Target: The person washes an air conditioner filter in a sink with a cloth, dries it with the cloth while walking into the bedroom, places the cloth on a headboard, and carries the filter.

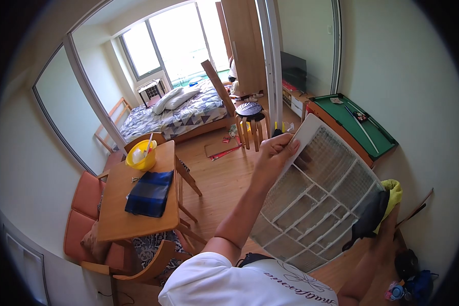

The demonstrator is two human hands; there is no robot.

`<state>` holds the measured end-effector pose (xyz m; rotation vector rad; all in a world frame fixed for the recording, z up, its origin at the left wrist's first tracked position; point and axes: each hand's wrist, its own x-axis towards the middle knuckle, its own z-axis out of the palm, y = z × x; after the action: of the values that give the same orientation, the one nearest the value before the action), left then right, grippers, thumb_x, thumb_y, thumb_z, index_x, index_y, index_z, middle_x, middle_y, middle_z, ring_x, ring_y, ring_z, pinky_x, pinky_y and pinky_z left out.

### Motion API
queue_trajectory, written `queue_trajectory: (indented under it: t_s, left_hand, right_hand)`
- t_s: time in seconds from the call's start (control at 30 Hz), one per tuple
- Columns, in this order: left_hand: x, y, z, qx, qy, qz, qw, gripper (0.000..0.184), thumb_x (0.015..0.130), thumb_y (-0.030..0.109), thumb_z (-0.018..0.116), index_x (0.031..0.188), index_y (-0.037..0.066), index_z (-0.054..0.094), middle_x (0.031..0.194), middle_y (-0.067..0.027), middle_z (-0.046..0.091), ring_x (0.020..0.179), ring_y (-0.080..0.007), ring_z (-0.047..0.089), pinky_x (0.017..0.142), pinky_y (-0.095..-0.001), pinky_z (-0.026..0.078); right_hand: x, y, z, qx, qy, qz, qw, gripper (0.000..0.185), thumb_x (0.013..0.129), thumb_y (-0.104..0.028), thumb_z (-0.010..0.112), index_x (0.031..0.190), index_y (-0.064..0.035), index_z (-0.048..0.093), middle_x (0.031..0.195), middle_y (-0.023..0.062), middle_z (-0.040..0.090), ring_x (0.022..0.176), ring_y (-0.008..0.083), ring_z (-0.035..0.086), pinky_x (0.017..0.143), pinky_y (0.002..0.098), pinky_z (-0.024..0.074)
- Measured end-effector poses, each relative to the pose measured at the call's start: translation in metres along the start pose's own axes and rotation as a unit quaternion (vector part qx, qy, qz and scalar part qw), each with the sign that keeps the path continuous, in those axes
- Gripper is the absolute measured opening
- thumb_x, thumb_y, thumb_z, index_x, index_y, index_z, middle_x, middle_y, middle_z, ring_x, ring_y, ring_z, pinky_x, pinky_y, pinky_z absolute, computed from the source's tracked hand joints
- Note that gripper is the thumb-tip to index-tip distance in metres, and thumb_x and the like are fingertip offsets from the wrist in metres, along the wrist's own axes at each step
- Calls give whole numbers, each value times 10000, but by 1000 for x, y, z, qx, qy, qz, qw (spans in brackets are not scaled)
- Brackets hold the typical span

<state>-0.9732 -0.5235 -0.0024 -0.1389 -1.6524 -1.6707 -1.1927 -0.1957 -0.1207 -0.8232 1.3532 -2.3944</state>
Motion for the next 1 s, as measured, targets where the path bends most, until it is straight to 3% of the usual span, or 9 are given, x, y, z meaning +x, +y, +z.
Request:
queue_trajectory:
  t_s: [0.1, 0.17, 0.3, 0.33, 0.4, 0.43, 0.5, 0.73, 1.0]
  left_hand:
    - [1, -3, -2, 4, 5, -9, 1000, 140, 849, 100, 590, 881, -33, 620, 749, 18, 569, 664, -21, 465, 584, -186, 345]
    - [5, -7, -2, 97, 53, 33, 993, 182, 868, 135, 578, 858, -43, 618, 720, 29, 552, 616, -19, 440, 524, -188, 316]
    - [4, -1, -6, 111, 71, 53, 990, 184, 879, 128, 563, 879, -49, 610, 716, 29, 553, 597, -23, 445, 520, -189, 332]
    - [7, -1, -7, 48, 95, 68, 992, 177, 883, 123, 557, 886, -47, 606, 729, 25, 561, 617, -23, 455, 543, -182, 345]
    - [14, -2, -10, -14, 121, 84, 989, 170, 888, 117, 550, 894, -45, 601, 742, 20, 570, 637, -22, 466, 567, -176, 358]
    - [18, -4, -11, -52, 128, 92, 986, 162, 892, 116, 543, 897, -36, 600, 755, 19, 575, 661, -20, 472, 592, -170, 364]
    - [20, -7, -11, -89, 137, 99, 982, 155, 897, 115, 536, 899, -27, 599, 768, 17, 579, 684, -18, 477, 617, -165, 370]
    - [34, -3, -19, -100, 180, 114, 972, 176, 902, 150, 535, 925, -6, 612, 786, 16, 586, 700, -26, 487, 651, -178, 384]
    - [43, -19, -33, -204, 241, 68, 946, 196, 905, 164, 521, 954, -11, 592, 825, -44, 622, 736, -113, 587, 668, -237, 468]
  right_hand:
    - [-5, 17, -3, 37, 46, -7, 998, 357, 913, -299, 463, 1171, -54, 489, 1053, 72, 572, 933, 175, 580, 816, 297, 490]
    - [-9, 20, -1, 33, 84, -9, 996, 372, 915, -308, 460, 1187, -55, 477, 1075, 71, 563, 952, 180, 576, 824, 303, 490]
    - [-26, 29, 2, 27, 142, -9, 989, 404, 918, -326, 456, 1219, -56, 453, 1120, 70, 546, 989, 189, 566, 840, 315, 489]
    - [-32, 36, 4, 27, 141, -6, 990, 404, 918, -326, 456, 1219, -56, 453, 1120, 70, 546, 989, 189, 566, 840, 315, 489]
    - [-50, 58, 1, 38, 95, -149, 984, 437, 928, -338, 433, 1277, -78, 393, 1191, 64, 502, 1052, 198, 537, 860, 337, 484]
    - [-35, 75, -70, 155, 195, 104, 963, 413, 921, -285, 469, 1282, -101, 390, 1192, 67, 499, 1059, 187, 527, 863, 343, 469]
    - [-44, 86, -65, 66, 168, 66, 981, 418, 917, -272, 478, 1286, -100, 385, 1194, 64, 494, 1068, 183, 517, 874, 336, 457]
    - [-53, 138, -141, -79, 63, 81, 992, 441, 904, -228, 510, 1300, -96, 367, 1204, 55, 476, 1100, 169, 482, 912, 311, 417]
    - [-68, 109, -59, -62, 122, 3, 991, 440, 899, -216, 520, 1291, -80, 371, 1204, 51, 469, 1098, 164, 472, 922, 301, 398]
